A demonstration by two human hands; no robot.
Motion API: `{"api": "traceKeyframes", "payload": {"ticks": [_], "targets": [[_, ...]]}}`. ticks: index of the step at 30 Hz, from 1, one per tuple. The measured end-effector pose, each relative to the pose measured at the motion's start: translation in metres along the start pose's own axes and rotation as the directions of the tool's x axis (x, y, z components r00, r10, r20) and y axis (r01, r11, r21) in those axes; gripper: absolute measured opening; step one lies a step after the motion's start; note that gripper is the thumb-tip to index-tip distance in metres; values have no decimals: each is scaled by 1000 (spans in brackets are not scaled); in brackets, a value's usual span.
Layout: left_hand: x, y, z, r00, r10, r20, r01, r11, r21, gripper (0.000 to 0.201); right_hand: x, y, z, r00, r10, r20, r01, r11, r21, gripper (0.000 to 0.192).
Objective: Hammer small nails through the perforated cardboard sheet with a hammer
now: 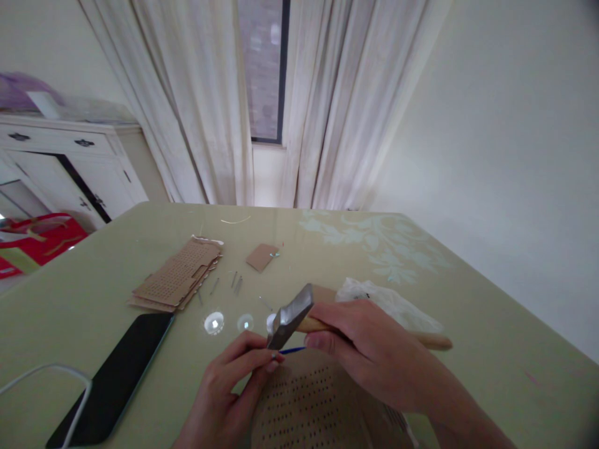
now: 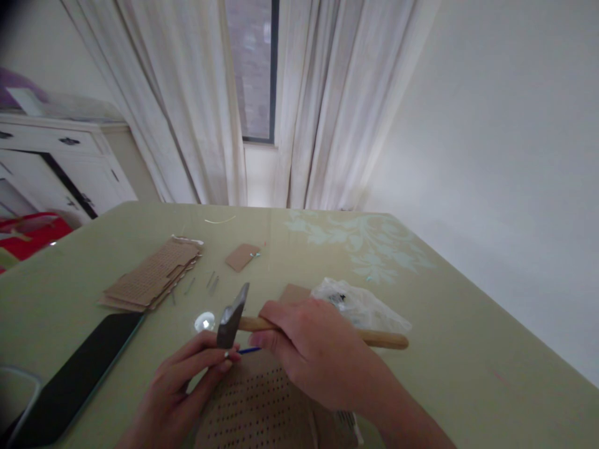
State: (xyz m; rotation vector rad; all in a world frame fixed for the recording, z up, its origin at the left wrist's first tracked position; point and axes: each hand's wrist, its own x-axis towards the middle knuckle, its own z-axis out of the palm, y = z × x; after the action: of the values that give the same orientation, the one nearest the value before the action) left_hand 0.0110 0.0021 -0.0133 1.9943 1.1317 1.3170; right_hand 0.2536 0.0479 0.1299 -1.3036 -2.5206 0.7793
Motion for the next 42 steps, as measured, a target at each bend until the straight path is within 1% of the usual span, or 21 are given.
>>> {"api": "traceKeyframes", "payload": {"ticks": [2,7,11,13,17,21,25,29,33,36,39,42], "targets": [[1,1,-1,1000,-3,2,3,1000,11,22,0,1,0,999,-19,-33,19,1000,21,24],[2,5,-1,999,5,33,-6,1000,30,23,-2,3,1,999,2,45,0,1000,-28,19],[1,6,-2,1000,-5,3,5,999,32,21,-5,5,-1,999,-33,-35,34,999,15,19],[1,5,-3,1000,15,4,-16,999,41,21,-6,6,-3,999,-38,-32,39,999,16,20],[0,-1,-4,997,75,-30,-72,995,67,22,-2,11,0,1000,24,19,-22,996,-86,18],[-1,-6,-6,995,96,-40,-92,991,97,25,10,21,7,998,58,25,-53,985,-163,25],[1,-8,-6,995,95,-32,-91,989,117,24,22,33,13,998,46,33,-42,991,-125,25],[6,-6,-6,998,57,-10,-56,994,94,20,26,37,13,999,20,37,-17,997,-70,23],[9,-4,-7,999,47,17,-48,994,95,20,21,30,9,999,-47,-10,47,999,1,17],[9,-2,-7,999,36,19,-38,995,96,21,15,18,7,997,-65,-52,67,997,47,21],[9,0,-7,999,6,31,-9,996,92,21,9,9,8,997,-55,-47,57,998,29,22],[10,3,-7,999,2,51,-6,996,88,22,7,6,8,998,-50,-43,50,999,1,21]]}}
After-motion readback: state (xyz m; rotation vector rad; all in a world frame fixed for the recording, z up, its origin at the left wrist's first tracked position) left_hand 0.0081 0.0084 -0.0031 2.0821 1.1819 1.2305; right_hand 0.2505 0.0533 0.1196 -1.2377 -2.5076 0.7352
